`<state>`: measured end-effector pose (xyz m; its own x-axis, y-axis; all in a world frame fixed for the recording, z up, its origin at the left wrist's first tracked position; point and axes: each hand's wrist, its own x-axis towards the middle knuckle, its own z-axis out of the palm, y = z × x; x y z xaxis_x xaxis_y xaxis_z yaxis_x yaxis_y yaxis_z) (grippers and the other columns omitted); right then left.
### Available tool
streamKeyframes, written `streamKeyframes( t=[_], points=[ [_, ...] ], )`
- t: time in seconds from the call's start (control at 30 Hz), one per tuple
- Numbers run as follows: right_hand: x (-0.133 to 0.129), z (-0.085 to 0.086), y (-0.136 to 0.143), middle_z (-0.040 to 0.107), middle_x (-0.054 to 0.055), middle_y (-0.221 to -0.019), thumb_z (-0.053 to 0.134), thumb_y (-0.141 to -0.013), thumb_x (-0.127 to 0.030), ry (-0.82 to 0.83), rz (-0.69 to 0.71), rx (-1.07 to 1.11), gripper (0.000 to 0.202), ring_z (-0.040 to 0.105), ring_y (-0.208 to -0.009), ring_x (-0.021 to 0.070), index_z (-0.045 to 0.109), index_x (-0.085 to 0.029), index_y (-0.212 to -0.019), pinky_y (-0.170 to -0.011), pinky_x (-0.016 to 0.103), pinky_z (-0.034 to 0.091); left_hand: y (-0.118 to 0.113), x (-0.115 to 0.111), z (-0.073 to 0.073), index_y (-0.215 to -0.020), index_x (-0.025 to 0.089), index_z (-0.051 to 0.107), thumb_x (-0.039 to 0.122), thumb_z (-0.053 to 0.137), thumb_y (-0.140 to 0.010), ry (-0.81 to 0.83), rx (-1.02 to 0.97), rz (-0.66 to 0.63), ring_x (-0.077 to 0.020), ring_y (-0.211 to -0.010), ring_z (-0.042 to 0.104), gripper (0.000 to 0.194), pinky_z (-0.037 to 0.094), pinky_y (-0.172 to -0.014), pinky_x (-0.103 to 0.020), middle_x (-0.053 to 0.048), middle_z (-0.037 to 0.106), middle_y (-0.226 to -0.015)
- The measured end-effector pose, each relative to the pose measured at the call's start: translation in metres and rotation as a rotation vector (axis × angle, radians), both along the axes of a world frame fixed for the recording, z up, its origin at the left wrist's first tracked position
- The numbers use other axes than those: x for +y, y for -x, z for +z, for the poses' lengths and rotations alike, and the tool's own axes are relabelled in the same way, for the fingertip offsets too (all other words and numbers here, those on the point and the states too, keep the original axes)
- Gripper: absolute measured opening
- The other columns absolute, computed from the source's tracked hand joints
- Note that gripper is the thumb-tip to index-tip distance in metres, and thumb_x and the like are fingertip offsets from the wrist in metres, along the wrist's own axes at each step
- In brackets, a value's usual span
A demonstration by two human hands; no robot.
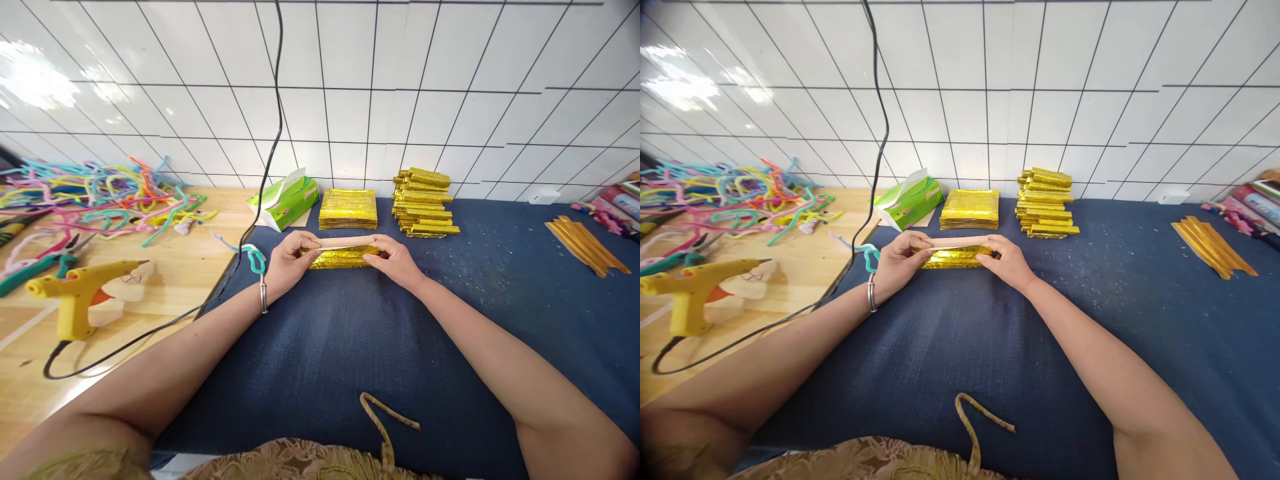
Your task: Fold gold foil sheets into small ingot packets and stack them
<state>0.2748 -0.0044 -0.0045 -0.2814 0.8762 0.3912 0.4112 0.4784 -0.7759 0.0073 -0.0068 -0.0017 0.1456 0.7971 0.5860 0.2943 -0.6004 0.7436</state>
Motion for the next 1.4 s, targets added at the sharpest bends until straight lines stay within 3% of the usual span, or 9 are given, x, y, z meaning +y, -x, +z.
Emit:
streamKeyframes(
  t=[0.17, 0.27, 0.37, 0.47, 0.57, 0.9, 1.03, 1.4],
  points=[
    [-0.0022, 0.0032, -0.0005, 0.069, 0.003, -0.093, 0.060, -0.079, -0.033, 0.045, 0.010, -0.021, 0.023, 0.062, -0.087, 0.0180, 0.069, -0.019, -0.094, -0.078, 0.031, 0.046, -0.0029, -0.0026, 0.0021, -0.082, 0.018, 0.063, 0.029, 0.068, -0.077, 0.065, 0.011, -0.028, -0.0157, -0.093, 0.058, 0.013, 0.045, -0.086, -0.031, -0.005, 0.062, -0.099],
    [-0.0043, 0.0054, 0.0002, 0.069, 0.003, -0.086, 0.060, -0.079, -0.032, 0.040, -0.043, -0.023, 0.019, 0.061, -0.080, 0.0171, 0.069, -0.018, -0.088, -0.074, 0.030, 0.045, -0.0051, 0.0006, 0.0026, -0.107, 0.019, 0.058, 0.030, 0.073, -0.072, 0.222, -0.155, -0.099, -0.0183, -0.108, 0.055, 0.039, 0.045, -0.090, -0.030, -0.008, 0.059, -0.115],
    [-0.0051, 0.0066, 0.0005, 0.069, 0.002, -0.084, 0.059, -0.079, -0.031, 0.015, -0.070, -0.003, 0.017, 0.061, -0.078, 0.0164, 0.069, -0.019, -0.084, -0.073, 0.029, 0.044, -0.0051, 0.0048, 0.0023, -0.125, 0.021, 0.046, 0.032, 0.075, -0.071, 0.420, -0.332, -0.213, -0.0176, -0.107, 0.057, 0.062, 0.047, -0.088, -0.029, -0.009, 0.058, -0.121],
    [-0.0048, 0.0065, 0.0004, 0.068, 0.001, -0.084, 0.058, -0.080, -0.031, -0.003, -0.085, 0.005, 0.016, 0.060, -0.078, 0.0161, 0.069, -0.020, -0.083, -0.073, 0.029, 0.044, -0.0040, 0.0066, 0.0021, -0.123, 0.020, 0.049, 0.035, 0.073, -0.073, 0.568, -0.422, -0.301, -0.0152, -0.097, 0.061, 0.056, 0.047, -0.087, -0.029, -0.007, 0.060, -0.118],
    [-0.0043, 0.0058, 0.0004, 0.068, 0.002, -0.084, 0.059, -0.079, -0.032, 0.016, -0.082, 0.008, 0.017, 0.059, -0.077, 0.0162, 0.069, -0.019, -0.084, -0.072, 0.029, 0.044, -0.0044, 0.0047, 0.0026, -0.115, 0.019, 0.055, 0.037, 0.071, -0.075, 0.611, -0.376, -0.316, -0.0153, -0.092, 0.061, 0.047, 0.047, -0.084, -0.028, -0.006, 0.063, -0.110],
    [-0.0018, 0.0037, -0.0003, 0.065, 0.004, -0.096, 0.060, -0.079, -0.031, -0.033, -0.039, -0.003, 0.017, 0.059, -0.091, 0.0183, 0.068, -0.020, -0.088, -0.083, 0.032, 0.045, -0.0079, -0.0017, 0.0050, -0.116, 0.021, 0.057, 0.037, 0.064, -0.080, 0.498, -0.123, -0.217, -0.0150, -0.093, 0.056, 0.041, 0.044, -0.085, -0.027, -0.003, 0.060, -0.106],
    [-0.0017, 0.0036, 0.0001, 0.064, 0.004, -0.095, 0.061, -0.078, -0.031, -0.030, -0.042, -0.011, 0.018, 0.059, -0.088, 0.0178, 0.068, -0.019, -0.090, -0.080, 0.031, 0.045, -0.0075, -0.0008, 0.0046, -0.118, 0.021, 0.056, 0.037, 0.063, -0.080, 0.483, -0.075, -0.222, -0.0143, -0.089, 0.055, 0.042, 0.044, -0.082, -0.026, -0.002, 0.060, -0.101],
    [-0.0020, 0.0016, 0.0004, 0.066, 0.002, -0.084, 0.058, -0.079, -0.035, 0.028, -0.092, -0.035, 0.022, 0.058, -0.079, 0.0172, 0.067, -0.018, -0.090, -0.071, 0.029, 0.045, -0.0057, 0.0026, -0.0020, -0.095, 0.017, 0.059, 0.043, 0.067, -0.076, 0.603, -0.251, -0.245, -0.0117, -0.072, 0.056, 0.033, 0.045, -0.070, -0.024, -0.001, 0.062, -0.084]
  ],
)
